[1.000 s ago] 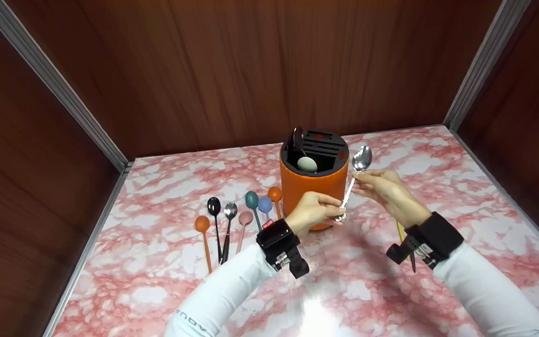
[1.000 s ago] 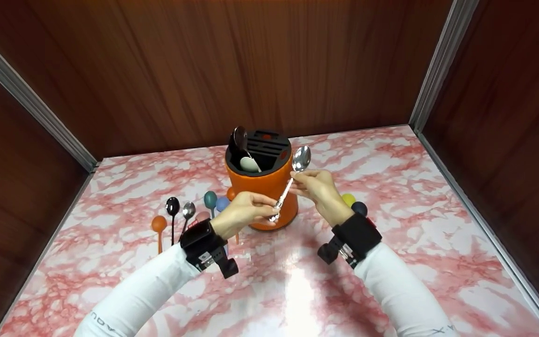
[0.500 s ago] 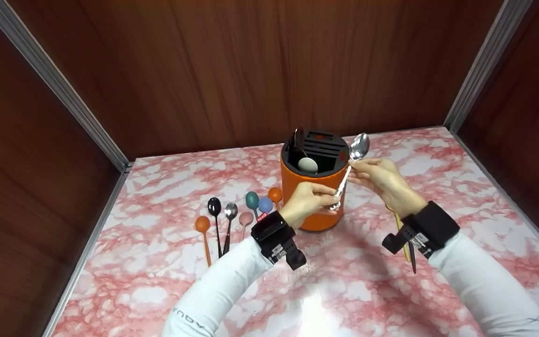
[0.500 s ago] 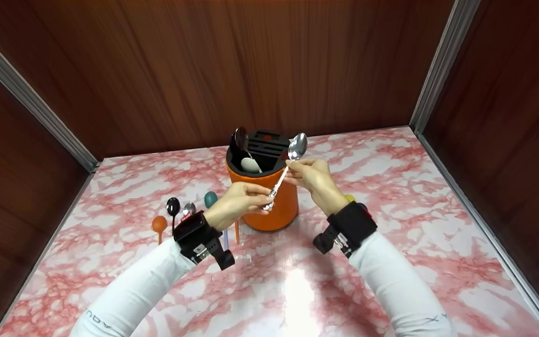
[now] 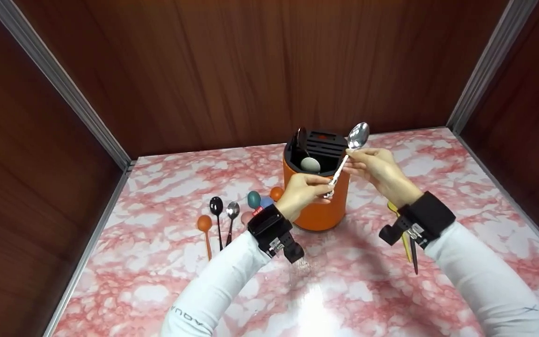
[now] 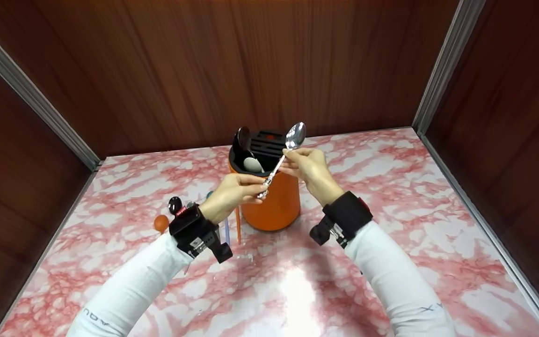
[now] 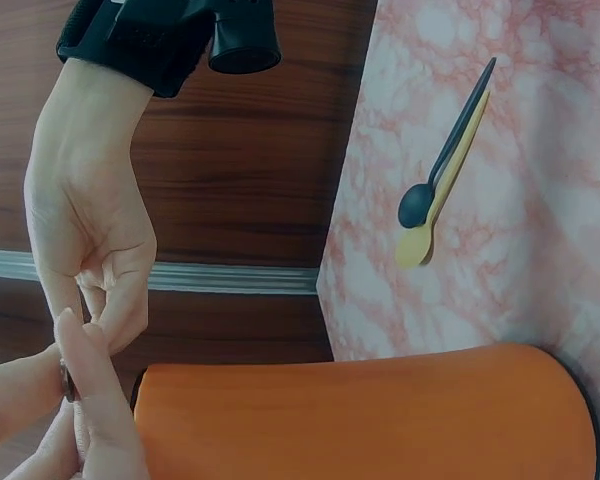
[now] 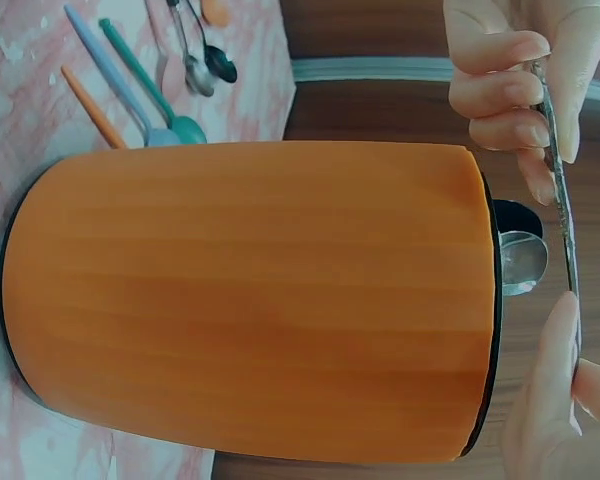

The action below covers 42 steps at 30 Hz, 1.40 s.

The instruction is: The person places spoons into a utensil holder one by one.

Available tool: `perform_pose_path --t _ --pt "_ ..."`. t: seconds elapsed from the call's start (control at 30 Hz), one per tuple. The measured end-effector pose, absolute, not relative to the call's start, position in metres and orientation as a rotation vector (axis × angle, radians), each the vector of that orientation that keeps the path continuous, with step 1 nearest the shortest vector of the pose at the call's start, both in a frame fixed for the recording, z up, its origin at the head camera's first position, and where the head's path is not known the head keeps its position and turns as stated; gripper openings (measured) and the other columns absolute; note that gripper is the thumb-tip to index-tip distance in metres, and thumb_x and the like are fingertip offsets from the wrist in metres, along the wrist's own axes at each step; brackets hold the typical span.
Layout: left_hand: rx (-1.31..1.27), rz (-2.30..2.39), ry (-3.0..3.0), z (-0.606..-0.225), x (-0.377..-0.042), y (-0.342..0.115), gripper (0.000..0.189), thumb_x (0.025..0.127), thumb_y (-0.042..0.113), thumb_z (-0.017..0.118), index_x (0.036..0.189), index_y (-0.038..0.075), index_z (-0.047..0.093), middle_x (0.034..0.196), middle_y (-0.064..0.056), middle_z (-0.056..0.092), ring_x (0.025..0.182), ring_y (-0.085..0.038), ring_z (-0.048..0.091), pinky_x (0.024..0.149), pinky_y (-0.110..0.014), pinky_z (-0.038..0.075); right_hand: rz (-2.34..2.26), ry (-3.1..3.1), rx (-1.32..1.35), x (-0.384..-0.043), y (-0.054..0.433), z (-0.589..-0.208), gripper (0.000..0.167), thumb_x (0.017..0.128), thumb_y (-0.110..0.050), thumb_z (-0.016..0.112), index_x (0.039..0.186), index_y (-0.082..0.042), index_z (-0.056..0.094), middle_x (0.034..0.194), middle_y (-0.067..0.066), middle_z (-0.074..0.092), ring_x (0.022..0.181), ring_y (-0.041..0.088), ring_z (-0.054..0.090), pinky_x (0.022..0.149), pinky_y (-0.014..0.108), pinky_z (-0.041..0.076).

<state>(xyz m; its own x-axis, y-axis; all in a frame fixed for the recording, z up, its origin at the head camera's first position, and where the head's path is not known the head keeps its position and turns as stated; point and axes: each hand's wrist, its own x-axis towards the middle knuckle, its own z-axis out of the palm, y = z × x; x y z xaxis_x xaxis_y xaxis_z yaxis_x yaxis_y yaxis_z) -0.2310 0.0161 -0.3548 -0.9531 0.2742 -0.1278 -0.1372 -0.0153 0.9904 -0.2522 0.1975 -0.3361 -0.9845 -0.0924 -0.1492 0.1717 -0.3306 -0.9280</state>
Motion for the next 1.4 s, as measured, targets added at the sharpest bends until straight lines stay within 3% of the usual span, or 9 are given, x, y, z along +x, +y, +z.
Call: perform_pose_path --t 0.2,0.3,0.5,0.9,1.17,1.4 --pt "0.116 2.115 1.975 -0.352 -0.235 0.015 0.022 0.089 -0.010 0.062 0.110 -0.017 0.064 0.081 -0.015 0.067 0.059 -0.010 0.058 0.066 -0.024 0.060 -2.495 1.662 0.104 -0.256 0.195 -0.332 0.009 0.096 -0.002 0.057 0.099 0.006 0.058 0.077 0.011 0.064 0.070 0.015 0.066 0.077 0.025 0.059" --pt "0.103 2.163 1.962 -0.351 -0.236 0.014 0.023 0.089 -0.010 0.062 0.111 -0.017 0.063 0.087 -0.018 0.068 0.061 -0.010 0.059 0.065 -0.022 0.059 -2.532 1.636 0.113 -0.259 0.194 -0.329 0.005 0.096 0.000 0.057 0.095 0.004 0.061 0.078 0.012 0.064 0.070 0.016 0.066 0.077 0.025 0.059" --pt "0.106 2.234 1.955 -0.351 -0.234 0.006 0.023 0.088 -0.011 0.062 0.111 -0.017 0.063 0.081 -0.011 0.066 0.059 -0.009 0.059 0.064 -0.021 0.059 -2.639 1.539 0.123 -0.264 0.198 -0.324 0.018 0.095 0.005 0.054 0.081 0.001 0.066 0.077 0.013 0.065 0.067 0.019 0.066 0.072 0.027 0.060" --pt "0.071 2.250 1.964 -0.355 -0.229 -0.008 0.021 0.089 -0.012 0.061 0.109 -0.016 0.065 0.076 -0.008 0.066 0.059 -0.009 0.059 0.062 -0.022 0.059 -2.801 1.554 0.104 -0.273 0.202 -0.322 0.009 0.091 0.010 0.058 0.084 0.005 0.059 0.074 0.013 0.063 0.065 0.020 0.067 0.070 0.029 0.061" --pt "0.116 2.169 1.967 -0.361 -0.224 -0.013 0.022 0.090 -0.009 0.061 0.110 -0.015 0.065 0.080 -0.009 0.067 0.061 -0.011 0.061 0.067 -0.025 0.060 -2.844 1.662 0.021 -0.279 0.196 -0.328 0.013 0.090 0.010 0.060 0.081 0.001 0.059 0.073 0.010 0.065 0.064 0.018 0.066 0.066 0.027 0.061" --pt "0.078 2.190 1.937 -0.368 -0.221 -0.017 0.022 0.090 -0.010 0.061 0.110 -0.016 0.064 0.079 -0.008 0.067 0.062 -0.012 0.061 0.067 -0.025 0.060 -2.805 1.719 -0.031 -0.281 0.193 -0.335 0.015 0.090 0.009 0.061 0.079 -0.001 0.062 0.079 0.009 0.064 0.069 0.017 0.067 0.071 0.028 0.060"
